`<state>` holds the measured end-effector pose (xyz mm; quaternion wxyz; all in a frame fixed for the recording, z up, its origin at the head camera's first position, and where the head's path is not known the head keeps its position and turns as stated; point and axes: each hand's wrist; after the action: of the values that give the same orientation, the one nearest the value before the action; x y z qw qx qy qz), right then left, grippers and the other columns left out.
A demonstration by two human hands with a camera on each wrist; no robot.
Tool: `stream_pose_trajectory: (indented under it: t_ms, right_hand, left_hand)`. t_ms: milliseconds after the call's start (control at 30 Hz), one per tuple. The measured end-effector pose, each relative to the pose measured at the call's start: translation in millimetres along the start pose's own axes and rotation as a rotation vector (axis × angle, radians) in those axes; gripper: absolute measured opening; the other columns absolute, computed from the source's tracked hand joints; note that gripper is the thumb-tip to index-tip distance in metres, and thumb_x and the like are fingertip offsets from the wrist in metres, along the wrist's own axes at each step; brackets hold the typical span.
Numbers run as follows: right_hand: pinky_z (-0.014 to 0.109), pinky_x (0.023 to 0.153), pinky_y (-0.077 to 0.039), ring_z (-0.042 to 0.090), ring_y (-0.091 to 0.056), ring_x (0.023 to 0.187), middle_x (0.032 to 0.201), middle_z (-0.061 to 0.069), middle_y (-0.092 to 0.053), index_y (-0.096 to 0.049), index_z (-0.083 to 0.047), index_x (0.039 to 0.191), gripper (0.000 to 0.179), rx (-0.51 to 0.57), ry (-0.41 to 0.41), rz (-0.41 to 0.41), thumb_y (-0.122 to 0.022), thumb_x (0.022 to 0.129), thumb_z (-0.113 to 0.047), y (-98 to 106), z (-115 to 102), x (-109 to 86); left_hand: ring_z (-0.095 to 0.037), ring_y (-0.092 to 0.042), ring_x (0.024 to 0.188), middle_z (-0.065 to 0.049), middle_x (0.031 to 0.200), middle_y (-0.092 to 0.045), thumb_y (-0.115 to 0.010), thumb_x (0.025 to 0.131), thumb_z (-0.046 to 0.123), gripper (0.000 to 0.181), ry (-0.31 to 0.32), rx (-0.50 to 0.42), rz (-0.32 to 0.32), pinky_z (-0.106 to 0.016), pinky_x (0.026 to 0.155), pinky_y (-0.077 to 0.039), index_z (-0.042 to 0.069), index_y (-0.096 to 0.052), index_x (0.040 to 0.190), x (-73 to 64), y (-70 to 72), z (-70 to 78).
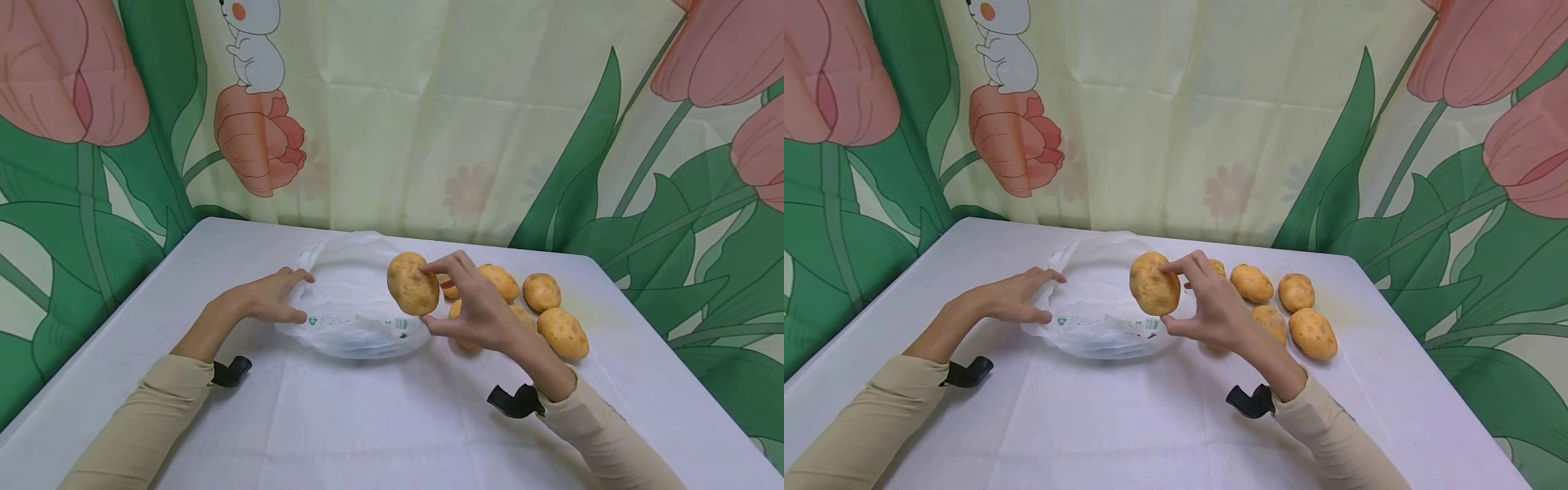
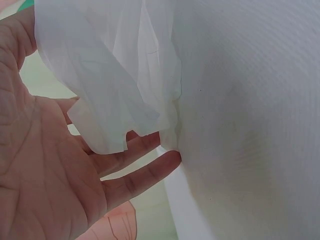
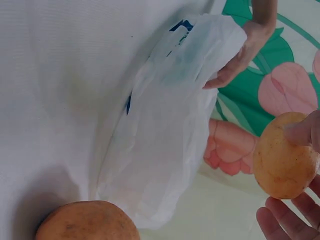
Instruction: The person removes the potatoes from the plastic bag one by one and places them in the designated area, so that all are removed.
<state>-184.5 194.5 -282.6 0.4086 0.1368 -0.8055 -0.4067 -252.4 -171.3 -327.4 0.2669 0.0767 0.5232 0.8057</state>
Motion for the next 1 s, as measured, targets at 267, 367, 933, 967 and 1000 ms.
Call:
stream_pose_trajectory:
  t_ms: [267,367,933,967,1000]
  right_hand:
    - [0.033,0.083,-0.058,0.017,-0.056,0.109,0.122,0.007,-0.055,-0.058,-0.005,0.128,0.066,0.073,-0.031,0.018,-0.088,0.069,-0.002,3,3,-12.9]
    - [0.033,0.084,-0.058,0.018,-0.054,0.112,0.125,0.007,-0.055,-0.058,-0.004,0.128,0.068,0.098,-0.031,0.033,-0.087,0.068,0.002,6,5,-17.2]
    - [0.02,0.089,-0.054,0.011,-0.057,0.111,0.127,0.007,-0.055,-0.055,-0.001,0.128,0.072,0.154,-0.095,0.115,-0.09,0.066,0.007,22,14,-43.6]
    - [0.02,0.089,-0.054,0.01,-0.058,0.111,0.127,0.007,-0.055,-0.055,-0.002,0.128,0.072,0.147,-0.104,0.115,-0.091,0.066,0.006,23,14,-44.9]
    - [0.02,0.09,-0.054,0.009,-0.058,0.111,0.128,0.007,-0.055,-0.055,-0.002,0.128,0.072,0.142,-0.114,0.116,-0.091,0.066,0.005,23,15,-45.9]
  left_hand:
    - [-0.036,-0.051,0.122,-0.024,0.139,-0.047,-0.069,0.084,0.031,0.072,0.006,-0.003,-0.01,-0.057,0.102,-0.043,0.005,-0.044,0.147,1.8,-2.3,0.1]
    - [-0.036,-0.051,0.122,-0.025,0.139,-0.047,-0.069,0.085,0.03,0.072,0.009,-0.002,-0.013,-0.057,0.102,-0.043,0.005,-0.043,0.147,1.4,-2.1,0.8]
    - [-0.036,-0.052,0.121,-0.025,0.139,-0.047,-0.068,0.084,0.032,0.072,0.02,0.02,-0.006,-0.057,0.101,-0.043,0.007,-0.043,0.147,1.2,-0.7,2.5]
    - [-0.036,-0.052,0.121,-0.025,0.139,-0.047,-0.068,0.084,0.031,0.072,0.024,0.022,-0.007,-0.057,0.101,-0.043,0.007,-0.043,0.147,1.1,-0.6,2.5]
    - [-0.036,-0.052,0.121,-0.025,0.138,-0.047,-0.068,0.084,0.031,0.072,0.026,0.022,-0.008,-0.057,0.101,-0.043,0.007,-0.043,0.147,0.9,-0.5,2.6]
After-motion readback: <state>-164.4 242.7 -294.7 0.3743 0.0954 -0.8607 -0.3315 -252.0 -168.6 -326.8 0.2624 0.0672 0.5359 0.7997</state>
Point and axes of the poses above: each hand's wrist, its own x-axis towards the middle knuckle, its own y-axis out of the back of the hand, z = x × y
